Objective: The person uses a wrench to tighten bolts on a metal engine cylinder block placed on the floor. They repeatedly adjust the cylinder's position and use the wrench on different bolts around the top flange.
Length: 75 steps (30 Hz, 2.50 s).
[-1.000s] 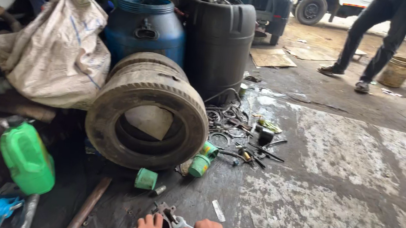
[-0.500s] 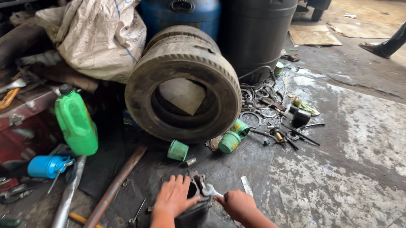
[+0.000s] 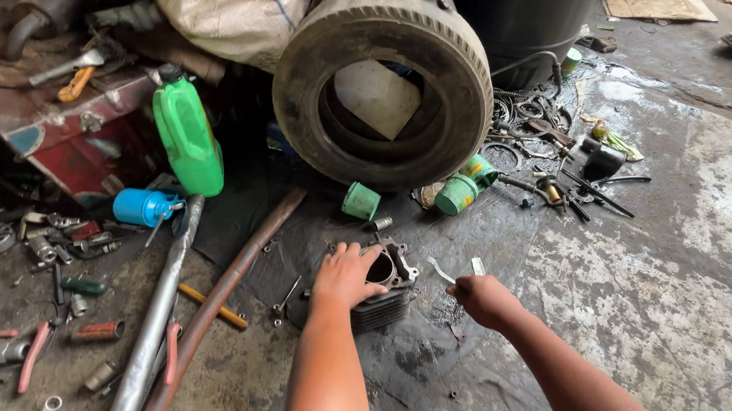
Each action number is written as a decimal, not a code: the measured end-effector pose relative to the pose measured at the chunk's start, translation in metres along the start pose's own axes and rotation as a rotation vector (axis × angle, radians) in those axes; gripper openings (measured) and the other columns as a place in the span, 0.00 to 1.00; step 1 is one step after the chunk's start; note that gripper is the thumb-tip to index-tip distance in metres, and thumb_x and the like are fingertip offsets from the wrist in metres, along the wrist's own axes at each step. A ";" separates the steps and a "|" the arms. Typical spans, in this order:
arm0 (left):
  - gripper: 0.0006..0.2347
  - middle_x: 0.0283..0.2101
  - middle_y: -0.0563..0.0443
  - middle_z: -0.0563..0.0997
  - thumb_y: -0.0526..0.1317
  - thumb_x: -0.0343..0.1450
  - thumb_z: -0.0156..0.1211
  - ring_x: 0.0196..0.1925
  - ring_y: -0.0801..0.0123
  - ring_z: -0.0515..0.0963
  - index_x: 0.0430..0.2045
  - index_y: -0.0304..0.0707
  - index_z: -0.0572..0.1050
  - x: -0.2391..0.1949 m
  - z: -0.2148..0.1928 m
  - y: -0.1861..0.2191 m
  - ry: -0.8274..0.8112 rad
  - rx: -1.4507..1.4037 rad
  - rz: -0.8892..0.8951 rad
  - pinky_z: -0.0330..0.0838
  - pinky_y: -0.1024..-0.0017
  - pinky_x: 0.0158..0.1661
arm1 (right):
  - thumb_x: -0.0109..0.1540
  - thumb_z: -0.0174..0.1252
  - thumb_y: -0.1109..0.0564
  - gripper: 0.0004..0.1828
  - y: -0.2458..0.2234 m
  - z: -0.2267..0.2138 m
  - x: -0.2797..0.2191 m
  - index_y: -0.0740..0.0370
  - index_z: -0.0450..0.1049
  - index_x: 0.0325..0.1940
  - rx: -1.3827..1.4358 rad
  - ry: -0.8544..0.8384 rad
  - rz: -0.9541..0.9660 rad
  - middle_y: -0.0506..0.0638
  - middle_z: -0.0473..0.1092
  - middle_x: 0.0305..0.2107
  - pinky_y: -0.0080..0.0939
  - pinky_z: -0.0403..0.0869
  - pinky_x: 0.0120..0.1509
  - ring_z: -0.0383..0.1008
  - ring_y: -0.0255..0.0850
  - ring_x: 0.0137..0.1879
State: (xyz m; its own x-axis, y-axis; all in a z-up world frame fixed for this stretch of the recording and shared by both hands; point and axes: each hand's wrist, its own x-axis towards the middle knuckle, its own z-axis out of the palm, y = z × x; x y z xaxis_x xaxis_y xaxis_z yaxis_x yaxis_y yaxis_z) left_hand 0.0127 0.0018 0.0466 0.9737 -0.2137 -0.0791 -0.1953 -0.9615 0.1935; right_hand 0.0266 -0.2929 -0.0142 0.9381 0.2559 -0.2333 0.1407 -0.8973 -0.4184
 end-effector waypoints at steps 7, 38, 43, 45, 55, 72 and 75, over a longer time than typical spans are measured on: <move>0.35 0.46 0.43 0.83 0.59 0.57 0.74 0.52 0.50 0.81 0.56 0.50 0.67 0.027 -0.023 0.008 -0.188 0.034 0.018 0.75 0.57 0.51 | 0.66 0.51 0.39 0.22 -0.043 -0.018 -0.022 0.59 0.76 0.38 -0.028 -0.008 -0.114 0.60 0.75 0.29 0.59 0.72 0.44 0.75 0.61 0.38; 0.40 0.50 0.42 0.82 0.59 0.53 0.76 0.55 0.51 0.80 0.60 0.53 0.65 0.031 -0.031 -0.011 -0.189 -0.215 -0.141 0.73 0.57 0.55 | 0.71 0.42 0.37 0.26 -0.073 0.008 0.015 0.55 0.78 0.42 0.032 0.002 0.265 0.59 0.75 0.30 0.58 0.75 0.46 0.78 0.55 0.36; 0.40 0.50 0.41 0.82 0.60 0.54 0.76 0.55 0.50 0.80 0.61 0.53 0.65 0.029 -0.028 -0.011 -0.168 -0.197 -0.138 0.72 0.57 0.54 | 0.67 0.45 0.37 0.25 -0.091 0.008 0.012 0.55 0.80 0.43 0.187 0.185 0.213 0.63 0.77 0.33 0.60 0.74 0.49 0.77 0.62 0.40; 0.41 0.51 0.41 0.82 0.60 0.54 0.76 0.56 0.50 0.80 0.61 0.53 0.65 0.029 -0.028 -0.011 -0.162 -0.191 -0.141 0.72 0.57 0.55 | 0.69 0.46 0.38 0.26 -0.091 -0.002 0.023 0.60 0.79 0.41 0.266 0.296 0.165 0.64 0.77 0.33 0.60 0.75 0.48 0.77 0.62 0.39; 0.40 0.52 0.43 0.81 0.61 0.55 0.75 0.57 0.52 0.79 0.62 0.54 0.64 0.028 -0.027 -0.007 -0.179 -0.171 -0.161 0.73 0.58 0.56 | 0.72 0.43 0.40 0.27 -0.108 0.019 0.008 0.64 0.79 0.43 0.203 0.024 0.398 0.65 0.77 0.35 0.59 0.73 0.47 0.77 0.58 0.38; 0.40 0.50 0.42 0.82 0.62 0.56 0.74 0.56 0.51 0.80 0.61 0.51 0.65 0.031 -0.025 -0.006 -0.160 -0.145 -0.156 0.73 0.57 0.54 | 0.71 0.45 0.45 0.22 -0.071 0.005 0.015 0.65 0.75 0.44 0.373 0.136 0.336 0.64 0.76 0.33 0.58 0.75 0.47 0.79 0.56 0.37; 0.40 0.49 0.43 0.82 0.61 0.55 0.75 0.56 0.51 0.79 0.60 0.53 0.64 0.027 -0.024 -0.006 -0.154 -0.157 -0.178 0.72 0.57 0.54 | 0.70 0.44 0.48 0.20 -0.067 0.011 0.010 0.65 0.75 0.45 0.344 0.301 0.266 0.66 0.77 0.34 0.59 0.75 0.47 0.78 0.57 0.37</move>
State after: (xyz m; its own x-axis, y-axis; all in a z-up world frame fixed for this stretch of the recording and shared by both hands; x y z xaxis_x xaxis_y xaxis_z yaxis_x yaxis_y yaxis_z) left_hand 0.0429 0.0061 0.0666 0.9595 -0.0792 -0.2704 0.0093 -0.9502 0.3114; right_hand 0.0234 -0.2263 0.0013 0.9837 -0.1252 -0.1293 -0.1795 -0.7343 -0.6546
